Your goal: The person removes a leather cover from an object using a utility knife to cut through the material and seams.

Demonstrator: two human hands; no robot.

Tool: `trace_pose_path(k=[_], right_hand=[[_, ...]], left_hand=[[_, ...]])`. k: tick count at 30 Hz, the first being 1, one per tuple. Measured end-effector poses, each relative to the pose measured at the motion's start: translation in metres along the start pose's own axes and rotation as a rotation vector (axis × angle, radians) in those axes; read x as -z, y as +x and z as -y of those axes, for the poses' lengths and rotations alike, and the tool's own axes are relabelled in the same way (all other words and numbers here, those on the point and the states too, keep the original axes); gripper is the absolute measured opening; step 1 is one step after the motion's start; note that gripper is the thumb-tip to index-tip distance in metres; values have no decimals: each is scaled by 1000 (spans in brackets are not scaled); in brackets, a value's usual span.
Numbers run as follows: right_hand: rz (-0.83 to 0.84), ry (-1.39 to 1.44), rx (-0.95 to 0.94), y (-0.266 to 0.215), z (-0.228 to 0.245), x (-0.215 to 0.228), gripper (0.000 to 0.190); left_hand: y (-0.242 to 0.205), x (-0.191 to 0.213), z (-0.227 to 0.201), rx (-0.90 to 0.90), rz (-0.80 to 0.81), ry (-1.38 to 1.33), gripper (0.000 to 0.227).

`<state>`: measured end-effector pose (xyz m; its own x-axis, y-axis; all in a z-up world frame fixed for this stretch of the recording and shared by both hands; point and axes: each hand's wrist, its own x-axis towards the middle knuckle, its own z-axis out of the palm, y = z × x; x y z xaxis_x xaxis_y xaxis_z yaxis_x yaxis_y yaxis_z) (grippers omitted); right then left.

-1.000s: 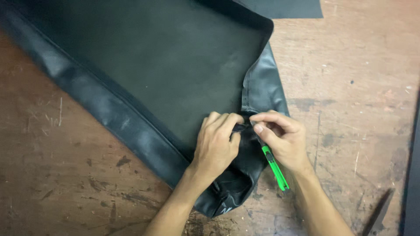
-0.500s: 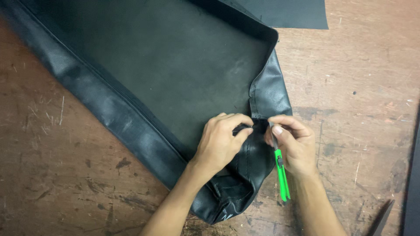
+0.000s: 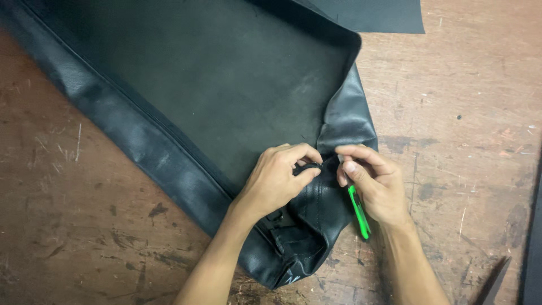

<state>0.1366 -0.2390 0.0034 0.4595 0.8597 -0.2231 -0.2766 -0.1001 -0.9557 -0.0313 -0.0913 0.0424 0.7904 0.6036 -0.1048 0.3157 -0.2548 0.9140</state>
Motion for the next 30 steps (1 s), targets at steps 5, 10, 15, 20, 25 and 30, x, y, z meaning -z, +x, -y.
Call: trace_pose_path(k=[5, 10, 15, 20, 25, 30], right_hand=[[43, -28, 69, 0, 1, -3, 19], [50, -84, 97, 2, -2, -3, 17], [53, -47, 133, 1, -4, -3, 17], [9, -42, 100, 1, -7, -2, 19], [-20, -58, 54, 3, -7, -4, 19], [-15, -121, 74, 3, -4, -4, 19]], left_hand=[[-7, 1, 4, -273, -55, 40, 15], [-25, -8, 10, -416, -55, 139, 11], [-44, -11, 10, -527, -142, 257, 9], [-53, -12, 10, -627, -144, 360, 14], [-51, -13, 9, -558, -186, 354, 24], [-40, -15, 0, -492, -188, 415, 40]])
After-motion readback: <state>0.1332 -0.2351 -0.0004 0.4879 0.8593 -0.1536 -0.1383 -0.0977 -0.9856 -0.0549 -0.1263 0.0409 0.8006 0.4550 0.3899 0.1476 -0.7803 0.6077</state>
